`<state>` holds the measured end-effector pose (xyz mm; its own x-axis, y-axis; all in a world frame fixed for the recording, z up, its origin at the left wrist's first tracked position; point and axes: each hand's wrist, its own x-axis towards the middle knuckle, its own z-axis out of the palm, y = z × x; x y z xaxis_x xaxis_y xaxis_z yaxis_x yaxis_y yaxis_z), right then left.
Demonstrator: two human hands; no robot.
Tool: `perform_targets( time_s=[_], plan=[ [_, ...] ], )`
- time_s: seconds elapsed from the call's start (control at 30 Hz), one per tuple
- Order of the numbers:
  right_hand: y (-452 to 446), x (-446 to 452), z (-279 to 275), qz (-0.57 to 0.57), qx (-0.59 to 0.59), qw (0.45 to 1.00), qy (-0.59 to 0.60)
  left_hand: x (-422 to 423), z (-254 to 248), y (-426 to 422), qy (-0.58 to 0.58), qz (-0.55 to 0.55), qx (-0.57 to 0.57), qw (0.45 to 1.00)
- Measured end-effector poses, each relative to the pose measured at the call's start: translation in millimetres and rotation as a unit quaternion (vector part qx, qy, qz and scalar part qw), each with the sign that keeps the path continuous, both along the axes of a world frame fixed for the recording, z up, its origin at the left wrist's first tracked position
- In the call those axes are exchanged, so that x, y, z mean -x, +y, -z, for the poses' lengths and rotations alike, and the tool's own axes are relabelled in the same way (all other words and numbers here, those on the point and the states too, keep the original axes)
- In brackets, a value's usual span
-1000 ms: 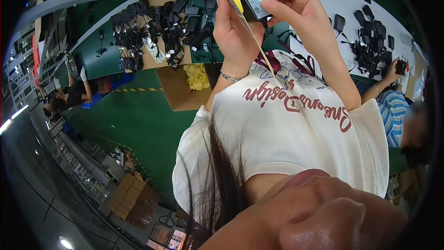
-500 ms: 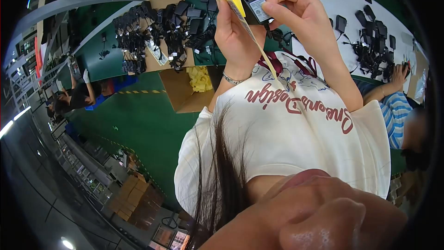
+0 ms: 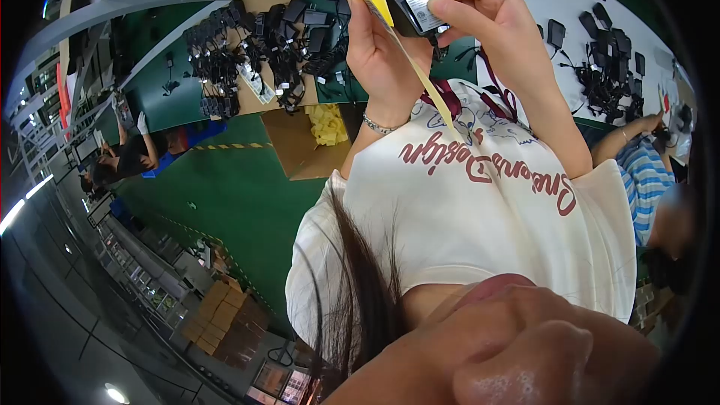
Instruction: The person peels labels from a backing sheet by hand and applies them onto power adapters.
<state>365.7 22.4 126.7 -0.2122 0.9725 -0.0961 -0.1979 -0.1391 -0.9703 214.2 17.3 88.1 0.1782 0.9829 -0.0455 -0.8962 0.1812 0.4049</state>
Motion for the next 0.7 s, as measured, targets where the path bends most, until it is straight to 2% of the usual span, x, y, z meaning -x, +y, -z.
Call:
perform_targets(
  time_s=[0.1,0.13,0.17,0.23,0.27,0.3,0.33,0.63,0.67,0.7],
  plan=[
    [8,2,11,0.002,0.017,1.000,0.014,1,2,0,0.000,-0.002,0.002,1.000],
    [21,8,31,-0.037,-0.119,0.986,0.111,1,3,2,-0.003,0.000,-0.001,1.000],
    [33,14,50,-0.075,-0.252,0.943,0.205,1,4,2,-0.004,0.001,-0.005,1.000],
    [34,19,38,-0.110,-0.377,0.872,0.292,0,5,3,-0.008,0.003,-0.008,1.000],
    [20,13,16,-0.076,-0.224,0.944,0.230,0,5,3,-0.010,0.004,-0.011,1.000],
    [8,10,-14,-0.040,-0.062,0.984,0.159,1,5,3,-0.014,0.006,-0.014,1.000],
    [2,8,-27,-0.003,0.100,0.991,0.084,1,6,3,-0.013,0.006,-0.014,1.000],
    [6,11,-15,0.000,0.106,0.991,0.077,0,4,2,-0.006,-0.002,-0.008,1.000],
    [17,16,10,-0.028,-0.054,0.986,0.158,-1,3,2,0.005,-0.010,-0.008,1.000],
    [29,21,35,-0.055,-0.214,0.947,0.233,-1,3,2,0.016,-0.017,-0.009,1.000]
  ],
)
